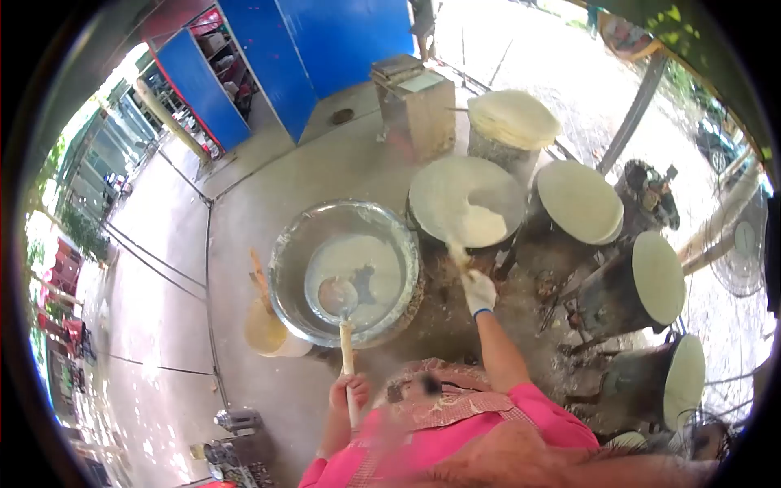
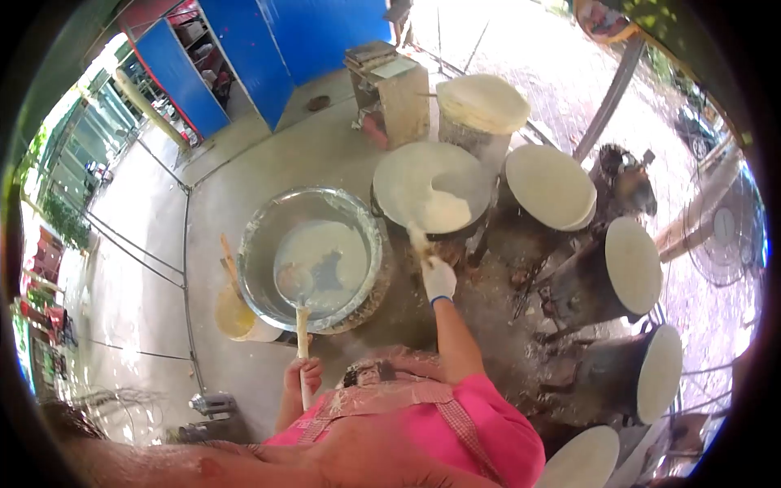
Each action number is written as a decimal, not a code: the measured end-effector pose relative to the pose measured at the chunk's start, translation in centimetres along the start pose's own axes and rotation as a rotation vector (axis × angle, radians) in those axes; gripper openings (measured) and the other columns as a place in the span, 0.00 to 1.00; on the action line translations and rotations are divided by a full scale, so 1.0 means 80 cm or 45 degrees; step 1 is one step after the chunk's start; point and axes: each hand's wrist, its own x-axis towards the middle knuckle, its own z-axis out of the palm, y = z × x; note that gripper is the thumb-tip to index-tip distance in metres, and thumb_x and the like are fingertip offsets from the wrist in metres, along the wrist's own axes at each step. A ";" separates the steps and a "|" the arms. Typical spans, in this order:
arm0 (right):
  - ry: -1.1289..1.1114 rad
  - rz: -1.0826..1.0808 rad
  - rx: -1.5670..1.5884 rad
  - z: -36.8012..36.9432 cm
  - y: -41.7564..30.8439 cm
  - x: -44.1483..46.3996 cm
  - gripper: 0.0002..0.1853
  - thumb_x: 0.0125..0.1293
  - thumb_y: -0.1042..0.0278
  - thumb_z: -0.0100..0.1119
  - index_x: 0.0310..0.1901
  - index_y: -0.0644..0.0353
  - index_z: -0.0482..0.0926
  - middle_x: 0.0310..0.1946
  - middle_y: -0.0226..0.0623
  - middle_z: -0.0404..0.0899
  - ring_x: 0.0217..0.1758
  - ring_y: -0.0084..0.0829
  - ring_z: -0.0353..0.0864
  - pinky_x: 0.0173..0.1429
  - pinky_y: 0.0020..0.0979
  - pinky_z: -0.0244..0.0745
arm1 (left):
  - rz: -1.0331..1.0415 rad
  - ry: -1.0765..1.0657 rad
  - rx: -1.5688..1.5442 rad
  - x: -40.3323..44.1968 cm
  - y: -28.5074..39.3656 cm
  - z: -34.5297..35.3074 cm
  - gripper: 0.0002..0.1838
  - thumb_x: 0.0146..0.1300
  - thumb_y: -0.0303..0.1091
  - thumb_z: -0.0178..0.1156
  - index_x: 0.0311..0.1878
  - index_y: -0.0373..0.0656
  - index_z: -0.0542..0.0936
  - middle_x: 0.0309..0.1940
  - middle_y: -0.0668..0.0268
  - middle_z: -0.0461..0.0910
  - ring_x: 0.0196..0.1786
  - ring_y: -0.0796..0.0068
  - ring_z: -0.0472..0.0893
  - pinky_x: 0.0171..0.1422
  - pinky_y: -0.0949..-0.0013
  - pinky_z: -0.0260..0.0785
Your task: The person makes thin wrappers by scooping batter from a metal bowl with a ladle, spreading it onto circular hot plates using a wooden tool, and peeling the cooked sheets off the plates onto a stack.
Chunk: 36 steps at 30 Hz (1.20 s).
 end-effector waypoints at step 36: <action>-0.126 -0.065 -0.179 -0.124 0.178 0.127 0.12 0.62 0.53 0.57 0.36 0.52 0.81 0.30 0.46 0.80 0.33 0.48 0.80 0.37 0.45 0.73 | 0.026 0.564 -0.093 0.153 -0.090 0.097 0.14 0.70 0.33 0.49 0.26 0.44 0.63 0.17 0.75 0.59 0.14 0.86 0.57 0.17 0.81 0.53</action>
